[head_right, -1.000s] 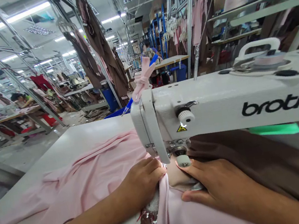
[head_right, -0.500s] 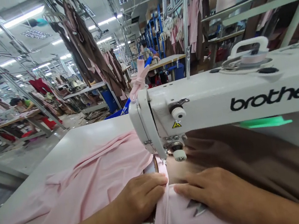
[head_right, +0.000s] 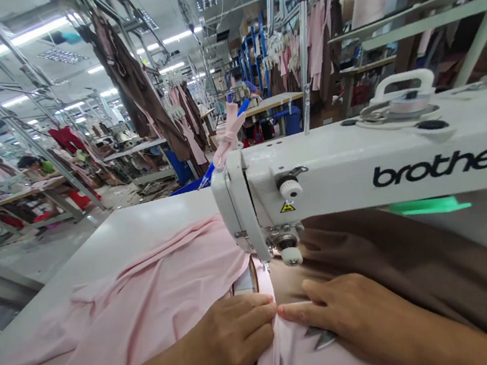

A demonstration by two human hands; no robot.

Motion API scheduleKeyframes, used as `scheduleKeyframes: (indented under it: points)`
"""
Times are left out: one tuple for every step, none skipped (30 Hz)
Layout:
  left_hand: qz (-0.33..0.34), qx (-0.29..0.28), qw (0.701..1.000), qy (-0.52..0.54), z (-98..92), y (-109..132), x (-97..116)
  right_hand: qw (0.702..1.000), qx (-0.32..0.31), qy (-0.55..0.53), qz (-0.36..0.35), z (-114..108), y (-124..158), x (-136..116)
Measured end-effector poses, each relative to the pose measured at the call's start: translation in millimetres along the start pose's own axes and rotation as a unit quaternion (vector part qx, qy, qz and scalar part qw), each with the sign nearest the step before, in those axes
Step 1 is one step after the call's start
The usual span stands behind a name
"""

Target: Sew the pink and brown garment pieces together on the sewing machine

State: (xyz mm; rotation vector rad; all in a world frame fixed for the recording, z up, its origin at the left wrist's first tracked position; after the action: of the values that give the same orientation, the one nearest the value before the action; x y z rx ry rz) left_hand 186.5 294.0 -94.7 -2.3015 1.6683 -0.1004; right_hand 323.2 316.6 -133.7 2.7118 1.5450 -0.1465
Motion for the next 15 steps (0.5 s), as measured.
scheduleKeyframes:
  points:
    - [0.009, -0.007, 1.0, -0.009, -0.9, -1, 2, 1.0, 0.003, 0.003, -0.006, -1, 0, 0]
    - [0.019, -0.012, 1.0, -0.018, -1.7, -2, 3, 1.0, 0.007, 0.005, -0.013, -2, 0, 0]
    - [0.031, -0.017, 0.999, -0.026, -2.2, -2, 5, 1.0, 0.013, 0.006, -0.018, -3, 0, -1]
    - [0.041, -0.02, 0.998, -0.033, -2.5, -2, 6, 1.0, 0.019, 0.006, -0.024, -5, 0, -1]
    - [0.048, -0.023, 0.998, -0.038, -2.6, -3, 7, 0.999, 0.023, 0.005, -0.03, -6, 0, -1]
    - [0.053, -0.025, 0.998, -0.039, -2.5, -3, 7, 0.999, 0.026, 0.003, -0.034, -8, -1, -1]
    - [0.054, -0.025, 0.998, -0.037, -2.3, -3, 6, 0.999, 0.028, -0.001, -0.038, -9, -2, 0]
    - [0.051, -0.025, 0.998, -0.034, -2.2, -3, 5, 0.999, 0.03, -0.004, -0.04, -11, -3, 1]
    - [0.046, -0.021, 0.998, -0.031, -2.3, -3, 3, 0.998, 0.034, -0.006, -0.043, -12, -4, 2]
    - [0.041, -0.017, 0.999, -0.027, -2.4, -4, 1, 0.998, 0.038, -0.008, -0.045, -14, -6, 4]
    - [0.034, -0.013, 0.999, -0.024, -2.4, -4, -1, 0.998, 0.04, -0.01, -0.044, -15, -7, 6]
    - [0.029, -0.008, 0.999, -0.022, -2.2, -5, -4, 0.998, 0.043, -0.014, -0.042, -17, -9, 9]
    - [0.025, -0.005, 0.999, -0.02, -1.5, -6, -7, 0.998, 0.046, -0.017, -0.038, -20, -11, 12]
    - [0.022, -0.005, 1.0, -0.019, -0.1, -7, -11, 0.998, 0.046, -0.02, -0.034, -22, -13, 16]
    - [0.02, -0.005, 1.0, -0.018, 1.6, -7, -14, 0.998, 0.046, -0.018, -0.025, -25, -15, 21]
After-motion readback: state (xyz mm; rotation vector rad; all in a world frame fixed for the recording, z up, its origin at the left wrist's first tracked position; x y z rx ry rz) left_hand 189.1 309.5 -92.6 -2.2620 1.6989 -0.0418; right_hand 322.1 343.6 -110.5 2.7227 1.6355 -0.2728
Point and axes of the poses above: each hand's wrist, its own y-axis away from the middle knuckle, its own z-axis out of the palm, x = y × z, the point moved 7 cm from there along -y, towards the middle knuckle, and after that the axes turned 10 degrees about -x, right-handed, at the moved point
